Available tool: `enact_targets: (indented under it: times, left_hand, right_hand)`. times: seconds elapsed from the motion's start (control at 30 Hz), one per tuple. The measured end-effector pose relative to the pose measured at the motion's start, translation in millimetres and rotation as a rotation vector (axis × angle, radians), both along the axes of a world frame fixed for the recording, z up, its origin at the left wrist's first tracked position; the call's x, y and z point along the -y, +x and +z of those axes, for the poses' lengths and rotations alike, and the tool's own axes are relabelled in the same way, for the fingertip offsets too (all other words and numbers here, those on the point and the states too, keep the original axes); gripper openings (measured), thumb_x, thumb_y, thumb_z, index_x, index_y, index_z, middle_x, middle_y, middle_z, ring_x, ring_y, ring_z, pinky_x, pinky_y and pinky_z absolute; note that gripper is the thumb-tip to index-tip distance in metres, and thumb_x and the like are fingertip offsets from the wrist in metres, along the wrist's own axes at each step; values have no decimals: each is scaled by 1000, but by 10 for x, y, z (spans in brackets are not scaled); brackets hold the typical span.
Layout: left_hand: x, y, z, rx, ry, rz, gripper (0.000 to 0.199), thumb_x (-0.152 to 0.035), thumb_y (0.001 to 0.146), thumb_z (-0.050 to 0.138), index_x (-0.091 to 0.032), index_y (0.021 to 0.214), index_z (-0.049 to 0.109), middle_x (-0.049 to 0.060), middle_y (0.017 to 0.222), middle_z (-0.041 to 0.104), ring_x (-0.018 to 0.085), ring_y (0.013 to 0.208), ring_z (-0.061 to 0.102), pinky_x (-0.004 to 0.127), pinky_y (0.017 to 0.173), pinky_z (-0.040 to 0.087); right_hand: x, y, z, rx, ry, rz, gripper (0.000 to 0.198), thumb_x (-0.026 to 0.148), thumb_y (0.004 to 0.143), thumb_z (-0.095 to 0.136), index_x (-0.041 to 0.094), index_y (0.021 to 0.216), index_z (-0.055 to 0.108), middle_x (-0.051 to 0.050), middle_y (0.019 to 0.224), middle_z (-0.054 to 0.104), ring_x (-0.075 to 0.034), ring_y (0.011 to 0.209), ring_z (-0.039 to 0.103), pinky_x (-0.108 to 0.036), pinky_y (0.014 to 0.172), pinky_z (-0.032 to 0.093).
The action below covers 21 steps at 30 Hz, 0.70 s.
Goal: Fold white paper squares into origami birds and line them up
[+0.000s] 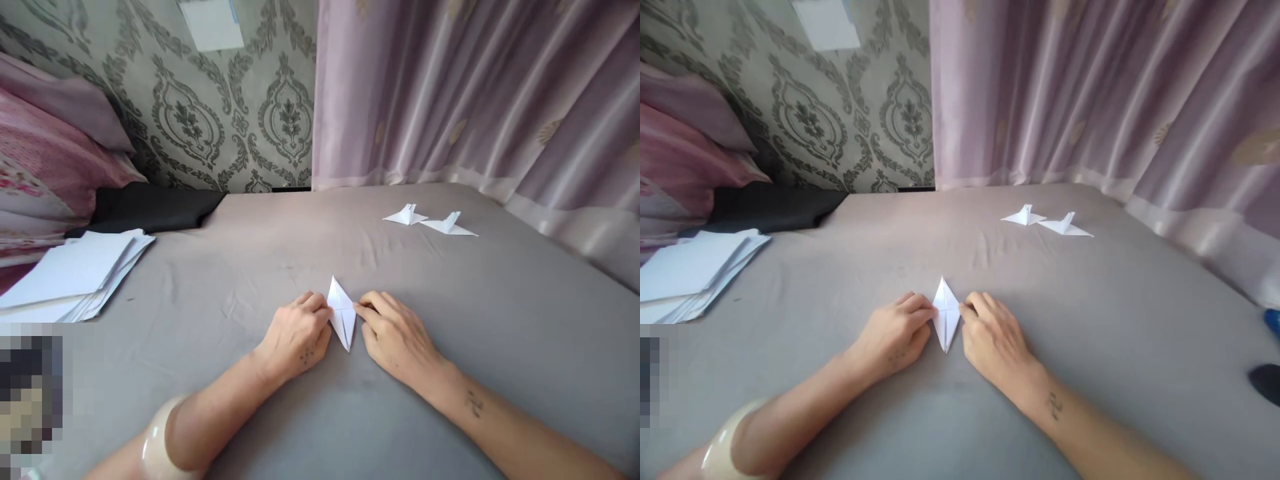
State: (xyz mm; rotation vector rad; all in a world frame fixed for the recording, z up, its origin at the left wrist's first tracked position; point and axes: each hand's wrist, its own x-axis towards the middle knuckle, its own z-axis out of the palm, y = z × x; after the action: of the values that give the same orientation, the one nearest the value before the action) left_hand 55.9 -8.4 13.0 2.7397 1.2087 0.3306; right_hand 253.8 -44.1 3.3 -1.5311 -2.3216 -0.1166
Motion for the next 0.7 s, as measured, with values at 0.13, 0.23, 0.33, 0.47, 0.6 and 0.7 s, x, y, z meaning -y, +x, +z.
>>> enact_targets:
  times: [0.13, 0.23, 0.33, 0.47, 0.6, 0.7]
  left_hand:
    - [-5, -4, -12, 119, -26, 54, 25, -13, 84, 44, -19, 87, 68, 5, 92, 66, 19, 86, 63, 27, 65, 49]
    - [-2, 13, -28, 194, -50, 100, 24, -19, 88, 45, -19, 90, 68, 6, 93, 67, 19, 86, 63, 27, 70, 48]
    - [0, 28, -43, 251, -74, 130, 24, -23, 89, 44, -20, 95, 67, 6, 97, 68, 20, 89, 63, 28, 75, 48]
    - [39, 34, 14, 338, -158, 161, 27, -16, 82, 48, -18, 103, 66, 7, 96, 69, 20, 87, 64, 29, 76, 47]
    - [140, 41, 158, 493, -366, 191, 32, -24, 87, 48, -19, 114, 64, 5, 94, 71, 19, 81, 65, 29, 75, 48]
    - [197, 57, 202, 637, -462, 186, 42, -44, 88, 54, -19, 121, 62, 8, 100, 70, 22, 91, 64, 32, 81, 48]
  right_hand:
    - [-18, 16, -3, -87, -41, -86, 35, 3, 85, 40, 17, 93, 72, -8, 93, 65, -21, 89, 61, -32, 71, 48]
    - [-40, 30, 2, -219, -141, -58, 40, 1, 80, 40, 17, 101, 72, -8, 101, 65, -22, 98, 59, -34, 82, 50]
    - [-61, 24, 24, -441, -289, -54, 46, -1, 74, 40, 17, 104, 70, -8, 111, 65, -21, 107, 58, -35, 94, 47]
    - [-25, -54, 112, -844, -618, -36, 53, 5, 75, 38, 18, 119, 63, -7, 109, 69, -19, 102, 64, -36, 95, 48]
    - [61, -128, 200, -1184, -808, 19, 55, 12, 78, 41, 18, 131, 54, -7, 111, 71, -19, 103, 67, -38, 100, 46]
    - [108, -135, 233, -1277, -766, 37, 48, 20, 83, 47, 21, 131, 54, -8, 126, 65, -22, 113, 63, -41, 104, 43]
